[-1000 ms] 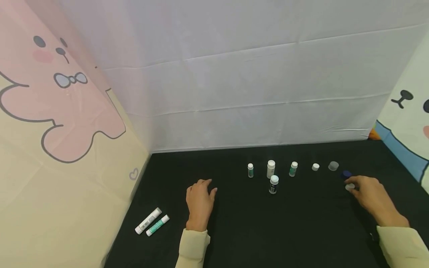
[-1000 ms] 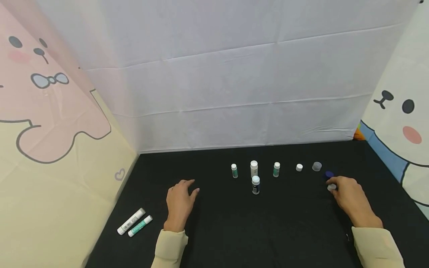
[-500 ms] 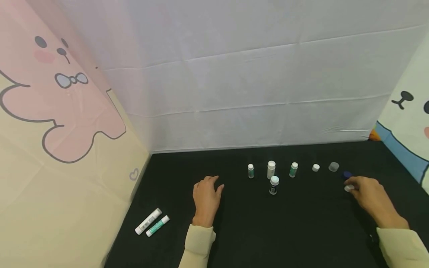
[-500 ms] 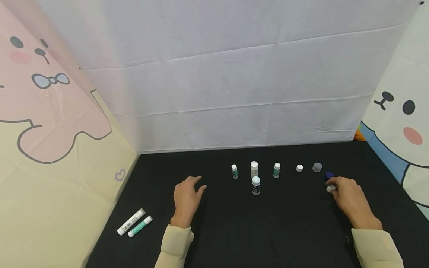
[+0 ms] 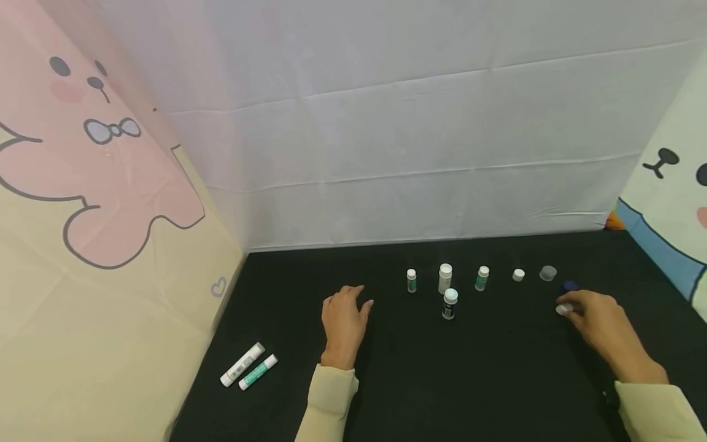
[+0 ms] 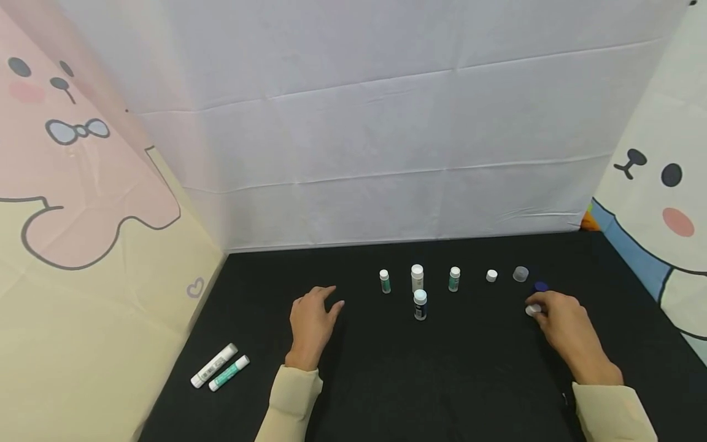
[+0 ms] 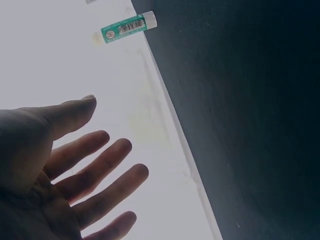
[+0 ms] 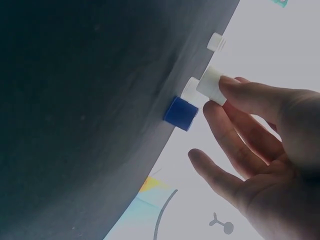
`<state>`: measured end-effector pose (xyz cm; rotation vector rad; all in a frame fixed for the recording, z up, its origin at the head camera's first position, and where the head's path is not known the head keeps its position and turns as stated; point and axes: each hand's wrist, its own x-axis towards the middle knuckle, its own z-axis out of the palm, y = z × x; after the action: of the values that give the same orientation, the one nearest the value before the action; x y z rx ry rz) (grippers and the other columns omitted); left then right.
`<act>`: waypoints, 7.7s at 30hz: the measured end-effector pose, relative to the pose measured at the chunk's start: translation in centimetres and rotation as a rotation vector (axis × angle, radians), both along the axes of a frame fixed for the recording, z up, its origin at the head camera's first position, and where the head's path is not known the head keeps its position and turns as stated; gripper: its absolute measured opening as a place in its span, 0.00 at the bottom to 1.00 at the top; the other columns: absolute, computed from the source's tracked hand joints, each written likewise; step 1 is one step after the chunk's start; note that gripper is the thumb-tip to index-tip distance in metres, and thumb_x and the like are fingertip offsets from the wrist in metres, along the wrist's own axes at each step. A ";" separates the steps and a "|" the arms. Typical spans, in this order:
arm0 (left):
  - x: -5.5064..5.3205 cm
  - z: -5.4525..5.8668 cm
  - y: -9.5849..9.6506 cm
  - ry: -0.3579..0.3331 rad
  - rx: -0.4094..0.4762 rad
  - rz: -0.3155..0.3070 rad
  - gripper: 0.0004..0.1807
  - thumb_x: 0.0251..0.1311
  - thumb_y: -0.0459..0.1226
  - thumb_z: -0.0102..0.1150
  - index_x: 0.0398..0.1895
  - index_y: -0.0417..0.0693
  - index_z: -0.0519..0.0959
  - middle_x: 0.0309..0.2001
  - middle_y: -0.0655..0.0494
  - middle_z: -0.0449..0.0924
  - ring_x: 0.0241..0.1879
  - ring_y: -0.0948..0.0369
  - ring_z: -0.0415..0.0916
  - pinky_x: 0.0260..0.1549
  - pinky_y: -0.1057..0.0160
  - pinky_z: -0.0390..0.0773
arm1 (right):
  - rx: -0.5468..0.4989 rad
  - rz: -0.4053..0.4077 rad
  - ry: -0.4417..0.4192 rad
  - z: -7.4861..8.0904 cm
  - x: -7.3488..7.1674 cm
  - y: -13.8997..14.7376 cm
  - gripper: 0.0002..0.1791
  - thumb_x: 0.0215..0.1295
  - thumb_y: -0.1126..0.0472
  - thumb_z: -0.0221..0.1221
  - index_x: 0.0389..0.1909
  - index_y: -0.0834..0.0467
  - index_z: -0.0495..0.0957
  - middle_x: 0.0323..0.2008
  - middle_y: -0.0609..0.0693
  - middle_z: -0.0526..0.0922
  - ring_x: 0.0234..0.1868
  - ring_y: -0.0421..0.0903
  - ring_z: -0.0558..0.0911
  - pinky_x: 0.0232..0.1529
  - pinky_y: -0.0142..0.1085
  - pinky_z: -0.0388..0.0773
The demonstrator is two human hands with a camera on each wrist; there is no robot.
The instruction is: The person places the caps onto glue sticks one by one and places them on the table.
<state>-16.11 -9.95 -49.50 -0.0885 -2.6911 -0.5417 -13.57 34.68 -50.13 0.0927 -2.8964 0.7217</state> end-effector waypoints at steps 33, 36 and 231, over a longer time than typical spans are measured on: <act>-1.8 -0.5 3.0 -0.041 -0.003 -0.040 0.21 0.61 0.44 0.78 0.55 0.47 0.88 0.48 0.51 0.89 0.48 0.51 0.87 0.57 0.48 0.80 | -0.055 0.061 0.056 0.5 1.1 -5.3 0.10 0.58 0.75 0.71 0.41 0.69 0.86 0.37 0.66 0.88 0.36 0.64 0.87 0.36 0.62 0.81; -2.0 -0.6 3.3 -0.040 0.008 -0.049 0.22 0.61 0.44 0.78 0.56 0.46 0.88 0.49 0.50 0.89 0.48 0.51 0.87 0.58 0.48 0.80 | -0.058 0.070 0.081 0.3 1.2 -5.8 0.10 0.56 0.75 0.72 0.39 0.68 0.87 0.36 0.65 0.89 0.35 0.63 0.87 0.36 0.61 0.81; 4.0 -2.3 6.6 0.110 0.086 -0.208 0.14 0.51 0.32 0.82 0.42 0.51 0.92 0.39 0.59 0.90 0.36 0.61 0.86 0.44 0.57 0.83 | -0.212 0.318 0.480 1.0 2.3 -17.9 0.23 0.40 0.79 0.80 0.38 0.59 0.88 0.40 0.49 0.91 0.40 0.48 0.90 0.47 0.28 0.80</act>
<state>-12.10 -3.31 -51.78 -0.3660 -2.5629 -0.6930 -11.25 16.79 -49.10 0.6195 -2.3562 0.9051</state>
